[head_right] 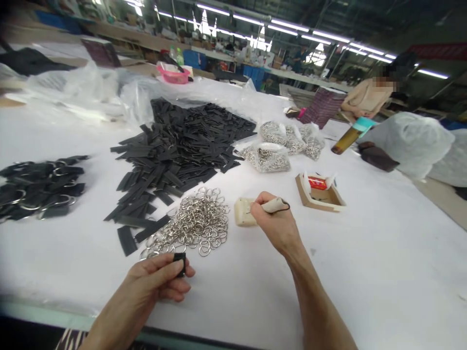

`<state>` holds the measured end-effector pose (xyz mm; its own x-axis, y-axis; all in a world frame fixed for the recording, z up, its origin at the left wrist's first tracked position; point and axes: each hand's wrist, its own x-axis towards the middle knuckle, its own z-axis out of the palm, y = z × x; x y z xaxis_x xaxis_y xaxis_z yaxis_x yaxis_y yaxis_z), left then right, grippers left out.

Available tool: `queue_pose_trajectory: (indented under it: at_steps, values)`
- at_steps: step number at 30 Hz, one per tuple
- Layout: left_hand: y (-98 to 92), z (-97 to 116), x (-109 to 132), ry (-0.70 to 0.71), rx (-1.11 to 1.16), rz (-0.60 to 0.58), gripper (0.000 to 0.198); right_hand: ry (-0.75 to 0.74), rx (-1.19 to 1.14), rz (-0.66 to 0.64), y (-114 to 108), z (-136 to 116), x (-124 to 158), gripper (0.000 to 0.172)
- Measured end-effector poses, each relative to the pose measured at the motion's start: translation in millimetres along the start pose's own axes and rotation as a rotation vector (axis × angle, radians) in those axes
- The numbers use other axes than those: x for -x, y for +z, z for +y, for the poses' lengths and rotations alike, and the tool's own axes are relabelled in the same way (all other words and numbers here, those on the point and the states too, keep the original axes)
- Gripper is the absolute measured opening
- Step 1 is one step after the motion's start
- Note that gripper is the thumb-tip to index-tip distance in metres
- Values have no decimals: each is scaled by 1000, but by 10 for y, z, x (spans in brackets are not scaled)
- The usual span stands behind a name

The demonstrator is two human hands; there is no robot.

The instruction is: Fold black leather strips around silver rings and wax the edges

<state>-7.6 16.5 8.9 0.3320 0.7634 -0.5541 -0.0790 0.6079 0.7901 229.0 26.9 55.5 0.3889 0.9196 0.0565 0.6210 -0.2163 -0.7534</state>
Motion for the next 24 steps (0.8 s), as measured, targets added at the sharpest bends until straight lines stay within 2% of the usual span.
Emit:
queue_pose_trajectory:
  at_steps: [5, 16, 24]
  values:
    - [40, 16, -23, -3, 9, -19, 23, 17, -12, -52, 60, 37, -57, 20]
    - [20, -61, -78, -31, 42, -71, 26, 26, -18, -75, 143, 128, -113, 20]
    - [8, -14, -71, 1, 108, -78, 25, 6, -76, -41, 52, 137, -80, 21]
